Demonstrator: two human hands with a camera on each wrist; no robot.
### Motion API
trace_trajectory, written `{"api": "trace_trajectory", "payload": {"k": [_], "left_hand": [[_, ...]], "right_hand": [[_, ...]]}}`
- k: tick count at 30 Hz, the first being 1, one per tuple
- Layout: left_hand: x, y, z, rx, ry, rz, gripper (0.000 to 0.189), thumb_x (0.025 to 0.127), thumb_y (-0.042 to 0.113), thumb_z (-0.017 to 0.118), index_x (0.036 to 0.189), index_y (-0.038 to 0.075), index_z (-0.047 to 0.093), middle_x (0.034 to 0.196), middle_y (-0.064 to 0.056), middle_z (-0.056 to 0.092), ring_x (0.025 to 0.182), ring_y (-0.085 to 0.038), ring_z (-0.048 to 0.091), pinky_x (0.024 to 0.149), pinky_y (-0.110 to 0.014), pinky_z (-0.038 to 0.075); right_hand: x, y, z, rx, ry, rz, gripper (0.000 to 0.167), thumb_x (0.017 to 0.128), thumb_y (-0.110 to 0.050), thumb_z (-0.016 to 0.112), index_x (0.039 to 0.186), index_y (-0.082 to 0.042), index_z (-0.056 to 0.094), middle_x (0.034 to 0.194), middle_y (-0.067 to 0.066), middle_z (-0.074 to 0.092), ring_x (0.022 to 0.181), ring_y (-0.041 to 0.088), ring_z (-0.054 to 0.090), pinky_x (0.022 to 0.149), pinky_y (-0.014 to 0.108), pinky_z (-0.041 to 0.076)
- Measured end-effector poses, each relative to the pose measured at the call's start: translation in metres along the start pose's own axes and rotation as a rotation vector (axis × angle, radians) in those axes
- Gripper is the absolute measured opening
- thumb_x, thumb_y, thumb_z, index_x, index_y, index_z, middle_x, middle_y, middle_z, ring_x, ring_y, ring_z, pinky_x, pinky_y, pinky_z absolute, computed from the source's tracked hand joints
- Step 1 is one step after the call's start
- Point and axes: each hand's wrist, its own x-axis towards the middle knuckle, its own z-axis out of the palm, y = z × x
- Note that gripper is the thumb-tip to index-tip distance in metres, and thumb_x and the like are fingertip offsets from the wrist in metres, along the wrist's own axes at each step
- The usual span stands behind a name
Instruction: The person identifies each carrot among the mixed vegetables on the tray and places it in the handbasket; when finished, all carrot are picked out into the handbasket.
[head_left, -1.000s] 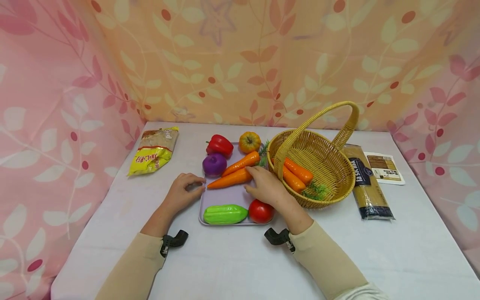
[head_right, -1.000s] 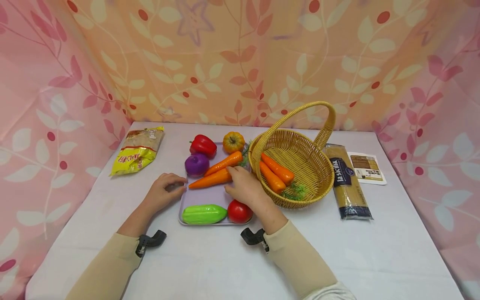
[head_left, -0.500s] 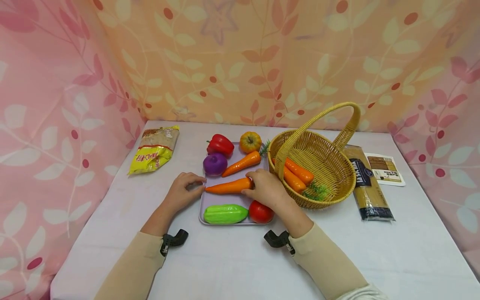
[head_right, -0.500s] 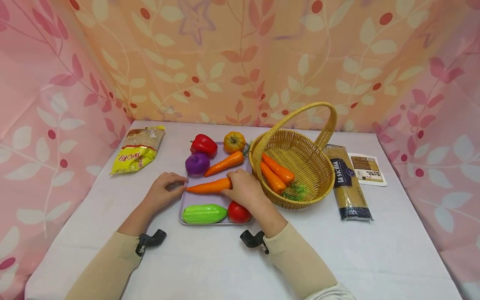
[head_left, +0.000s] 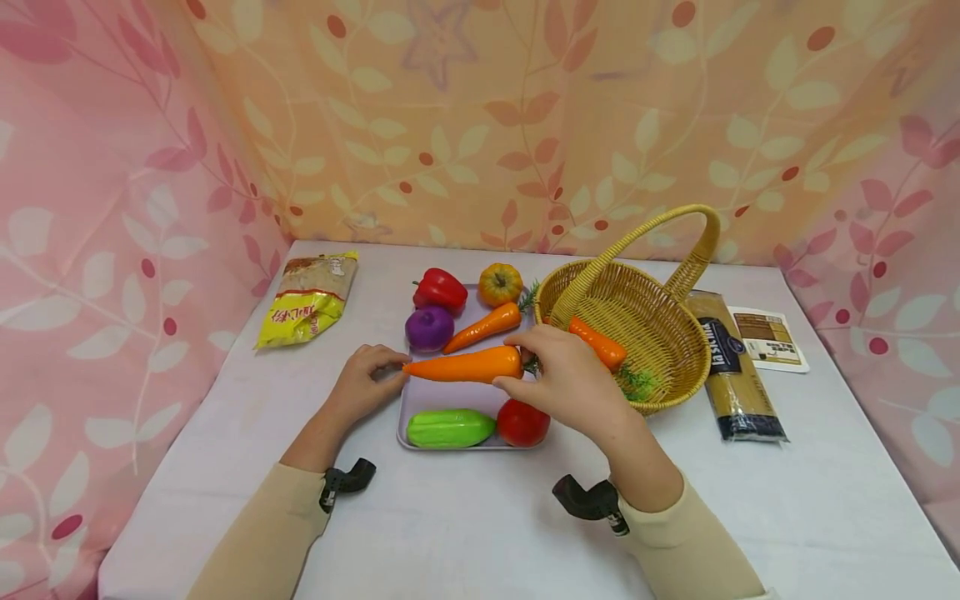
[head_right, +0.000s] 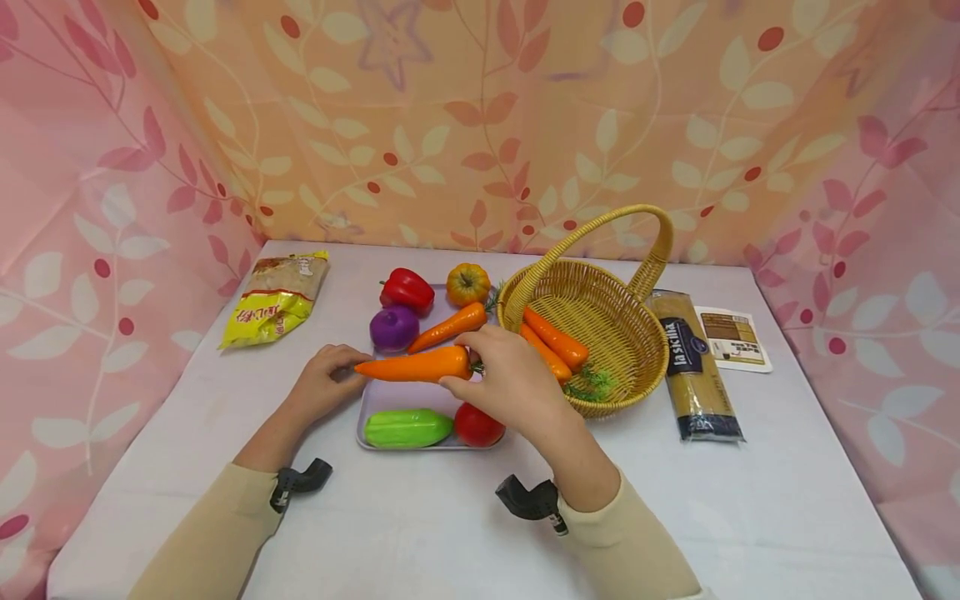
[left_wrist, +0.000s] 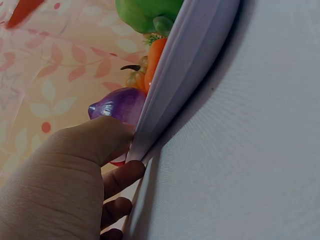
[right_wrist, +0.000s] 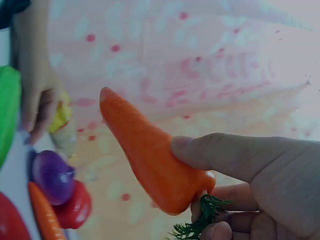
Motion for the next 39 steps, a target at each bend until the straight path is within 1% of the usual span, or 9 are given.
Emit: {"api": "trace_trajectory", "payload": {"k": [8, 11, 15, 22, 25, 27, 34, 36, 39], "left_hand": [[-0.002, 0.0, 0.0, -0.004, -0.005, -0.019, 0.021, 0.091, 0.016, 0.079, 0.112, 0.015, 0.078, 0.102, 0.005, 0.072, 0.097, -0.018, 0.053, 0.083, -0.037, 0.044], [-0.003, 0.0, 0.001, -0.01, -0.008, -0.022, 0.021, 0.091, 0.016, 0.079, 0.112, 0.017, 0.079, 0.103, 0.006, 0.072, 0.097, -0.017, 0.053, 0.083, -0.036, 0.043], [-0.003, -0.001, 0.001, -0.005, 0.007, 0.007, 0.021, 0.09, 0.015, 0.08, 0.111, 0.016, 0.079, 0.102, 0.005, 0.073, 0.096, -0.018, 0.054, 0.083, -0.036, 0.043], [-0.003, -0.003, 0.002, -0.005, 0.017, 0.024, 0.022, 0.089, 0.013, 0.08, 0.111, 0.014, 0.079, 0.101, 0.004, 0.073, 0.097, -0.017, 0.055, 0.084, -0.036, 0.043], [-0.003, -0.003, 0.002, -0.005, 0.01, 0.013, 0.022, 0.089, 0.013, 0.08, 0.111, 0.015, 0.078, 0.102, 0.004, 0.073, 0.097, -0.017, 0.055, 0.084, -0.037, 0.044], [-0.002, -0.003, 0.002, -0.006, 0.004, 0.005, 0.022, 0.09, 0.013, 0.08, 0.111, 0.015, 0.078, 0.102, 0.005, 0.073, 0.097, -0.017, 0.055, 0.084, -0.037, 0.044], [-0.001, -0.001, 0.002, -0.005, 0.002, -0.001, 0.022, 0.09, 0.014, 0.08, 0.111, 0.016, 0.078, 0.102, 0.005, 0.072, 0.098, -0.017, 0.054, 0.085, -0.037, 0.044], [0.0, 0.0, 0.002, -0.001, 0.003, 0.005, 0.022, 0.09, 0.013, 0.08, 0.112, 0.015, 0.078, 0.102, 0.004, 0.072, 0.098, -0.018, 0.055, 0.085, -0.037, 0.044], [0.0, 0.001, 0.001, 0.001, 0.002, 0.007, 0.022, 0.09, 0.013, 0.08, 0.112, 0.015, 0.078, 0.102, 0.004, 0.072, 0.099, -0.018, 0.055, 0.085, -0.037, 0.044]], "right_hand": [[-0.031, -0.005, -0.039, 0.072, 0.183, -0.114, 0.044, 0.08, -0.024, 0.091, 0.118, -0.01, 0.074, 0.089, -0.004, 0.06, 0.07, 0.014, 0.049, 0.058, 0.026, 0.043], [-0.044, -0.004, -0.054, 0.062, 0.259, -0.151, 0.047, 0.076, -0.019, 0.093, 0.118, -0.009, 0.074, 0.09, -0.006, 0.061, 0.069, 0.012, 0.049, 0.058, 0.024, 0.041], [-0.059, -0.001, -0.072, 0.042, 0.361, -0.172, 0.052, 0.07, -0.011, 0.096, 0.118, -0.009, 0.074, 0.094, -0.008, 0.064, 0.07, 0.01, 0.049, 0.06, 0.022, 0.04], [-0.079, 0.016, -0.097, 0.066, 0.516, -0.15, 0.061, 0.061, 0.009, 0.094, 0.117, -0.006, 0.075, 0.093, -0.003, 0.064, 0.07, 0.008, 0.047, 0.062, 0.017, 0.039], [-0.089, 0.025, -0.108, 0.089, 0.555, -0.103, 0.061, 0.063, 0.013, 0.092, 0.119, -0.004, 0.075, 0.095, -0.002, 0.065, 0.07, 0.008, 0.049, 0.062, 0.014, 0.04], [-0.096, 0.03, -0.115, 0.103, 0.575, -0.041, 0.06, 0.066, 0.013, 0.09, 0.121, -0.004, 0.074, 0.097, -0.002, 0.065, 0.071, 0.008, 0.051, 0.063, 0.012, 0.041], [-0.12, 0.057, -0.132, 0.073, 0.659, 0.291, 0.05, 0.081, 0.0, 0.085, 0.129, -0.001, 0.069, 0.1, -0.016, 0.059, 0.077, 0.005, 0.049, 0.066, 0.005, 0.04], [-0.125, 0.066, -0.136, 0.063, 0.652, 0.377, 0.051, 0.086, -0.005, 0.083, 0.134, 0.0, 0.065, 0.101, -0.015, 0.056, 0.079, 0.006, 0.047, 0.067, 0.004, 0.04], [-0.127, 0.079, -0.141, 0.022, 0.6, 0.487, 0.053, 0.093, -0.016, 0.078, 0.14, 0.001, 0.059, 0.103, -0.005, 0.052, 0.081, 0.009, 0.044, 0.064, 0.006, 0.039]]}}
